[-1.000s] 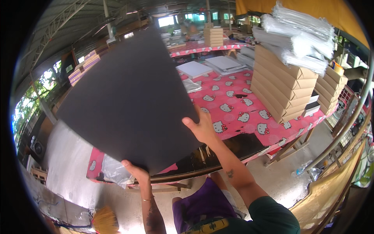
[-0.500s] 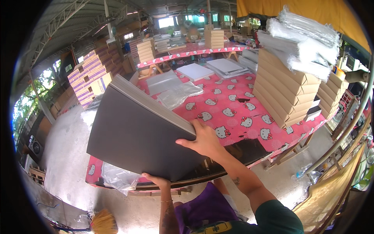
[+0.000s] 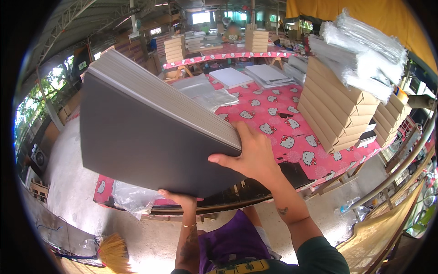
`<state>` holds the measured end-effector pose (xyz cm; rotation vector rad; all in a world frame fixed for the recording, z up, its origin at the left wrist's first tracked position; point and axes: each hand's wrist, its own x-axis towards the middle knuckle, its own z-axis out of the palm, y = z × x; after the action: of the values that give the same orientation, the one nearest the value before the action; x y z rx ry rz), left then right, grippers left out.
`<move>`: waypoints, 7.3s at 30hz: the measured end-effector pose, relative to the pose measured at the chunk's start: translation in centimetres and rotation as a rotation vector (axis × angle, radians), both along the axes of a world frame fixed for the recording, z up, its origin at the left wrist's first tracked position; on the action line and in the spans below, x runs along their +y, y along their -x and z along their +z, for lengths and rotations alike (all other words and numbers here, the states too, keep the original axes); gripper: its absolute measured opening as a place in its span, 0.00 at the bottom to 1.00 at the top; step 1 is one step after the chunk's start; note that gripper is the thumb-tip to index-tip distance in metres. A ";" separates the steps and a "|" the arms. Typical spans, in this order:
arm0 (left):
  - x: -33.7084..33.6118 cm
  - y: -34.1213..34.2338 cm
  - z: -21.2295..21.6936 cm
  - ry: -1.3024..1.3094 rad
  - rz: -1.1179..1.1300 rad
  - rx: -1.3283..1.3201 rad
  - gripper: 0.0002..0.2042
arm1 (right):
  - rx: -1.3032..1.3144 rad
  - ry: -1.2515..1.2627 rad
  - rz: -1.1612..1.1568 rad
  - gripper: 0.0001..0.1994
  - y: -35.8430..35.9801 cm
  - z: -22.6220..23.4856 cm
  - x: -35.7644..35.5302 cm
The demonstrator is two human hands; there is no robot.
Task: The person places black rectangular folders into individual clear plastic bags by hand and stacks them on a workspace table.
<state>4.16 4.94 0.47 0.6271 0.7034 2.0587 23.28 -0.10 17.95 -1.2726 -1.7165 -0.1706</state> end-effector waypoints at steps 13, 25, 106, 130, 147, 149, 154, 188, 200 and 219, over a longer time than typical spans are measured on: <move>2.7 2.4 -9.8 -0.048 0.040 0.178 0.41 | 0.082 0.066 0.024 0.37 0.4 -6.5 1.6; -3.9 6.8 0.1 0.312 -0.245 0.617 0.42 | 0.409 0.599 0.050 0.37 -1.2 -8.7 -1.9; -3.5 13.5 2.9 -0.036 0.257 1.557 0.20 | 1.248 0.619 0.593 0.10 1.3 -13.5 3.0; -3.6 5.7 7.9 -0.103 -0.446 1.207 0.09 | 1.030 0.949 0.855 0.29 -1.7 -12.5 -0.5; -10.5 1.5 4.5 -0.003 -0.288 0.639 0.06 | 1.228 0.531 0.816 0.13 5.0 -15.4 -5.6; -10.7 2.9 3.9 0.104 -0.120 0.626 0.06 | 1.299 0.498 0.903 0.17 4.8 -15.7 -6.2; -11.0 3.8 3.8 0.092 -0.068 0.614 0.02 | 1.390 0.674 0.910 0.21 5.1 -15.7 -7.0; -12.1 11.8 4.6 -0.401 -0.847 0.907 0.10 | 0.440 1.023 1.262 0.20 -4.9 -12.6 -5.4; -14.2 10.2 2.0 -0.101 -1.141 0.619 0.20 | 1.056 1.018 1.138 0.17 -6.2 -16.6 -6.9; -13.4 14.9 -1.2 0.270 -1.062 0.078 0.11 | 0.925 1.121 0.907 0.21 -8.6 -20.4 -10.0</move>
<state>-10.71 -8.48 -0.71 0.7119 0.5039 0.9491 31.87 -10.13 -2.41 -0.8339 -1.3043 1.8106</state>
